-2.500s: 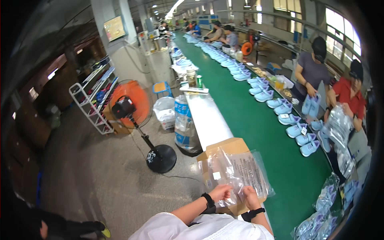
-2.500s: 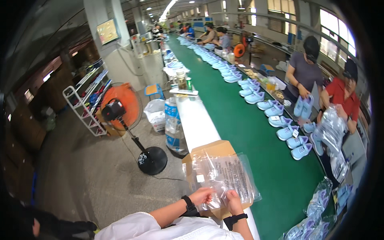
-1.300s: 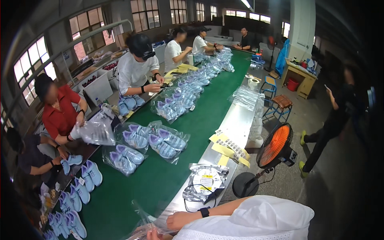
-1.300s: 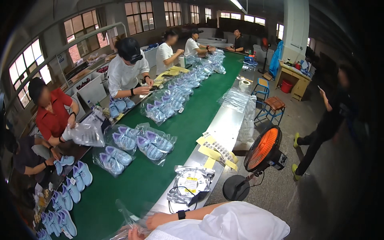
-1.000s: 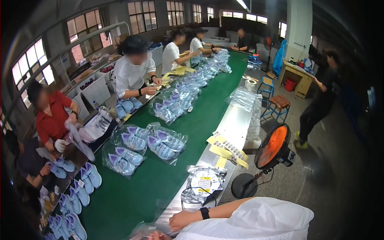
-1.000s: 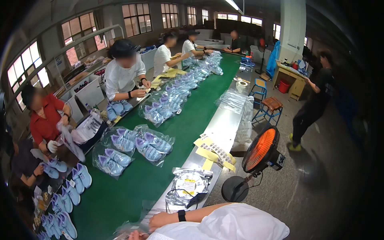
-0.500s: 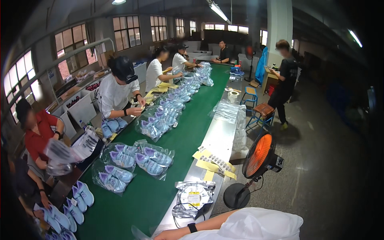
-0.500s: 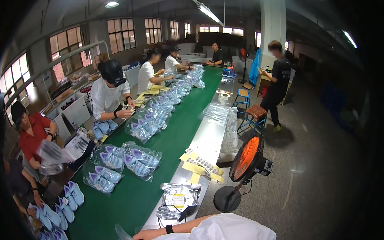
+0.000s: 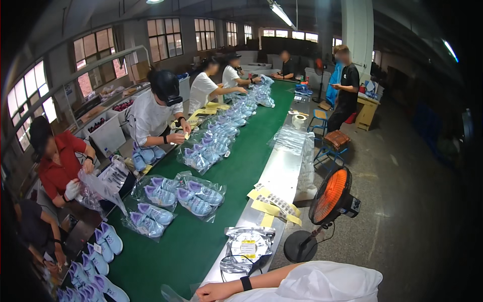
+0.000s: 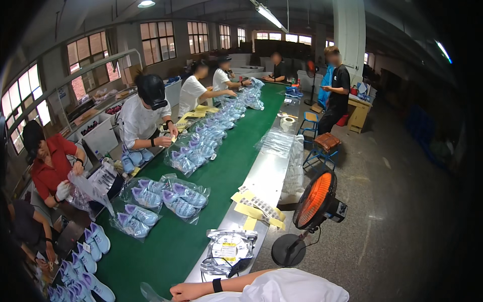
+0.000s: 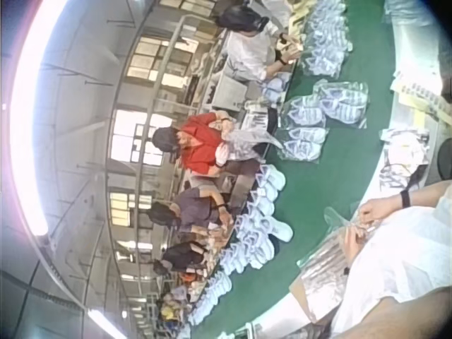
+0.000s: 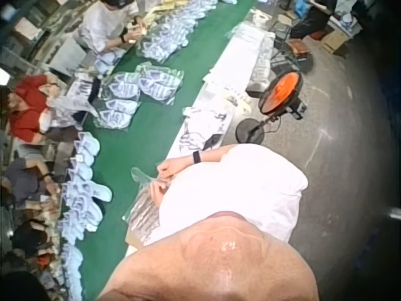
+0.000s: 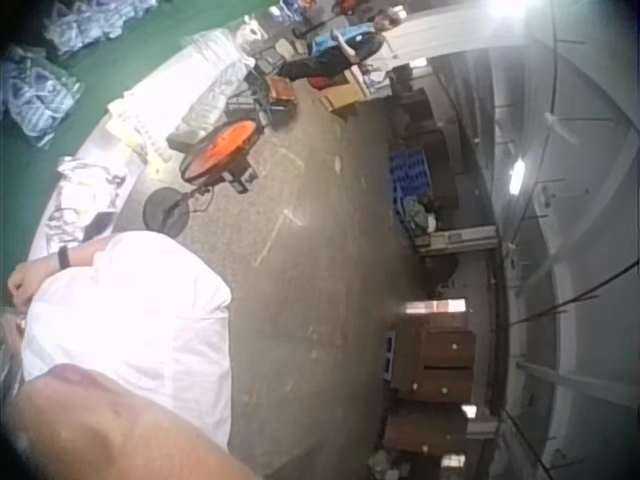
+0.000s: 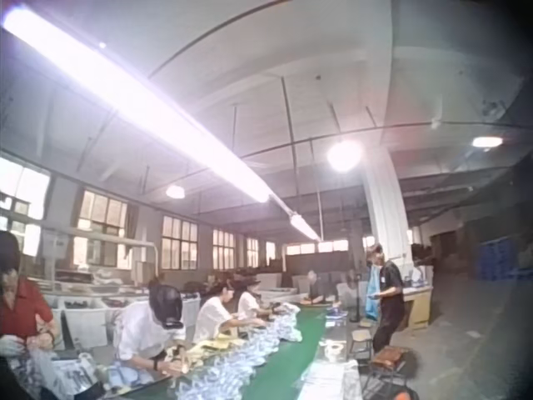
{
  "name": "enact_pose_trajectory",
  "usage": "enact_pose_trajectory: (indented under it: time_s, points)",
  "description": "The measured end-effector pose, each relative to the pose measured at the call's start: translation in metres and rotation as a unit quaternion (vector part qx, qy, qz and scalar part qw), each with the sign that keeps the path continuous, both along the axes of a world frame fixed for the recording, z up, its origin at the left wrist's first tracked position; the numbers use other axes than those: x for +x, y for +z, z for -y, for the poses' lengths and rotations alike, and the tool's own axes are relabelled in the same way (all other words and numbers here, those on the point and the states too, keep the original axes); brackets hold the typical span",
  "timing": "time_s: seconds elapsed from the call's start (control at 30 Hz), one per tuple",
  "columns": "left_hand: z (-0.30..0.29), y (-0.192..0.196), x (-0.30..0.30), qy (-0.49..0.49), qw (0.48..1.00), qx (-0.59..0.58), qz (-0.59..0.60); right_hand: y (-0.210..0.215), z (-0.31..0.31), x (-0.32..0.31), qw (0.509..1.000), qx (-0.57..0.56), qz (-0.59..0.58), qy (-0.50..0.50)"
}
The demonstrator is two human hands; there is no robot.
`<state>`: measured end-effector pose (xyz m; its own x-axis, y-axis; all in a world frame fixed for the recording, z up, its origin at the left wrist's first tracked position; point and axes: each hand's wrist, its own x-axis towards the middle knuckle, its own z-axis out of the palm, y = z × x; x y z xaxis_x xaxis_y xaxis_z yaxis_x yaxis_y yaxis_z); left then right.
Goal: The person places light blue sneakers into clear plastic bags on a green assembly line table. They pick up a shoe, insert it into a bag, and then seal the bag before moving the packaged item aside. The process is repeated for multiple pairs of shoes.
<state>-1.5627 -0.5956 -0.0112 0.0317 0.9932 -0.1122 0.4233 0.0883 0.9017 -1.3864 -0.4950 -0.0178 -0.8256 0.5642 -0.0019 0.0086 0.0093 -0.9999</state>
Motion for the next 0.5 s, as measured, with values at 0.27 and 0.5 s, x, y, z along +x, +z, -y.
enact_pose_trajectory:
  time_s: [0.27,0.5]
  points:
    - [0.008,0.013,0.001,-0.013,0.999,0.004,0.038,0.093,0.021,0.009,0.983,0.116,0.144,-0.019]
    - [0.001,0.08,0.027,0.004,0.989,-0.097,0.114,0.086,0.017,-0.002,0.971,0.118,0.179,0.111]
